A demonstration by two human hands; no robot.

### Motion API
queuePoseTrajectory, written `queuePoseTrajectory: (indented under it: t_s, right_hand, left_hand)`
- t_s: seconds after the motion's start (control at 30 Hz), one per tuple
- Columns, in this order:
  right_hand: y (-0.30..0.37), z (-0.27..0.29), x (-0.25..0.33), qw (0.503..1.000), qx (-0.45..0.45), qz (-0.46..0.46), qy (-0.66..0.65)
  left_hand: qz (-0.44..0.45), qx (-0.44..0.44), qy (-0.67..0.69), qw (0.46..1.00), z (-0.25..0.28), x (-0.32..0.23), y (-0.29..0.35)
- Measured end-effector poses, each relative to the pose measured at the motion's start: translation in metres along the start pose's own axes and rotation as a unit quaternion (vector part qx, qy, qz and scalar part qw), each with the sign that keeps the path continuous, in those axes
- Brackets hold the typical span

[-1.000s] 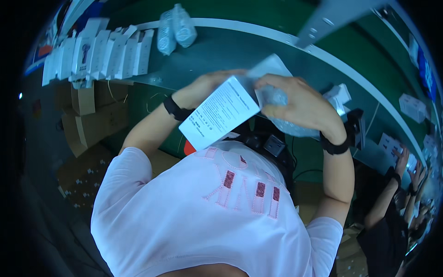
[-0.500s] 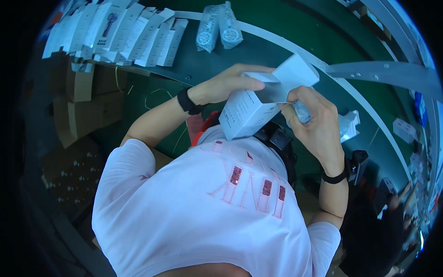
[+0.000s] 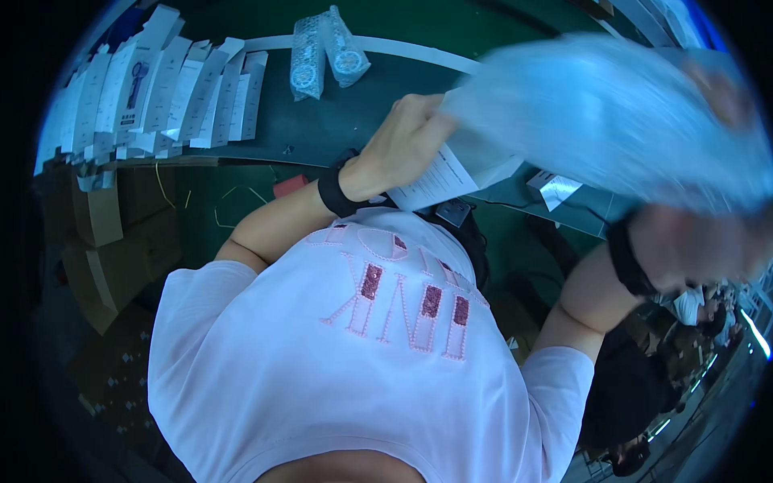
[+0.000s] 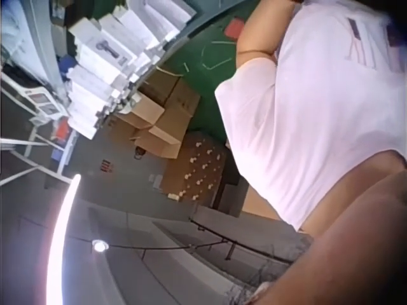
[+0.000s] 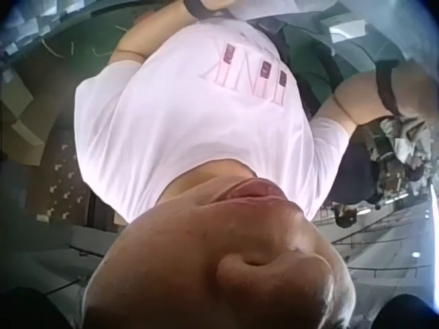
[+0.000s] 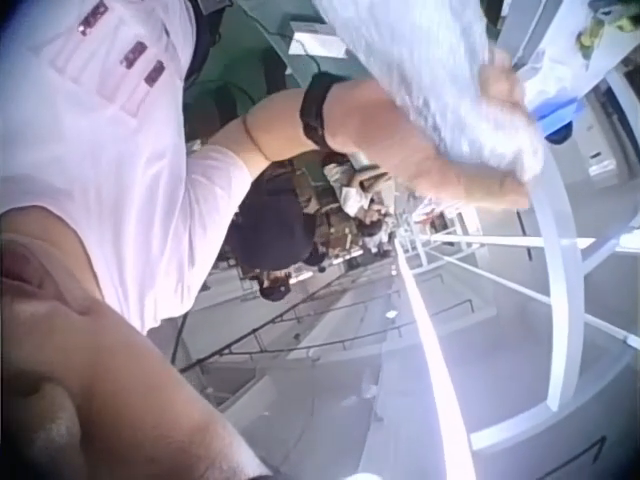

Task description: Packing electronic devices into bubble wrap and cardboard boxes on a production line.

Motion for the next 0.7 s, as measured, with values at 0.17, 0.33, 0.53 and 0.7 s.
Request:
queuePoseTrajectory:
  t_s: [0.17, 0.33, 0.53, 0.7]
  right_hand:
    - [-0.018, -0.019, -0.06, 0.982, 0.057, -0.039, 0.176]
    - [-0.011, 0.002, -0.117, 0.959, -0.045, -0.229, 0.16]
    - [0.025, -0.036, -0.099, 0.77, 0.253, -0.211, 0.547]
    - [-0.016, 0.039, -0.156, 0.896, 0.186, -0.279, 0.292]
  left_hand:
    - [0.053, -0.028, 0.128, 0.99, -0.001, 0.01, 0.007]
    - [0.062, -0.006, 0.2, 0.978, -0.012, 0.01, 0.015]
    - [0.114, -0.059, 0.186, 0.974, 0.001, 0.015, 0.021]
    - [0.143, -0.128, 0.072, 0.979, 0.019, 0.044, 0.039]
Point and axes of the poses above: each hand's wrist, its own y-axis away from the middle knuckle, its own z-axis out of the back of the hand, x = y × z, the point moved 3 cm from there along -y, towards the middle knuckle, and after that the axes turned 9 degrees about -z, right-handed, at the moved point
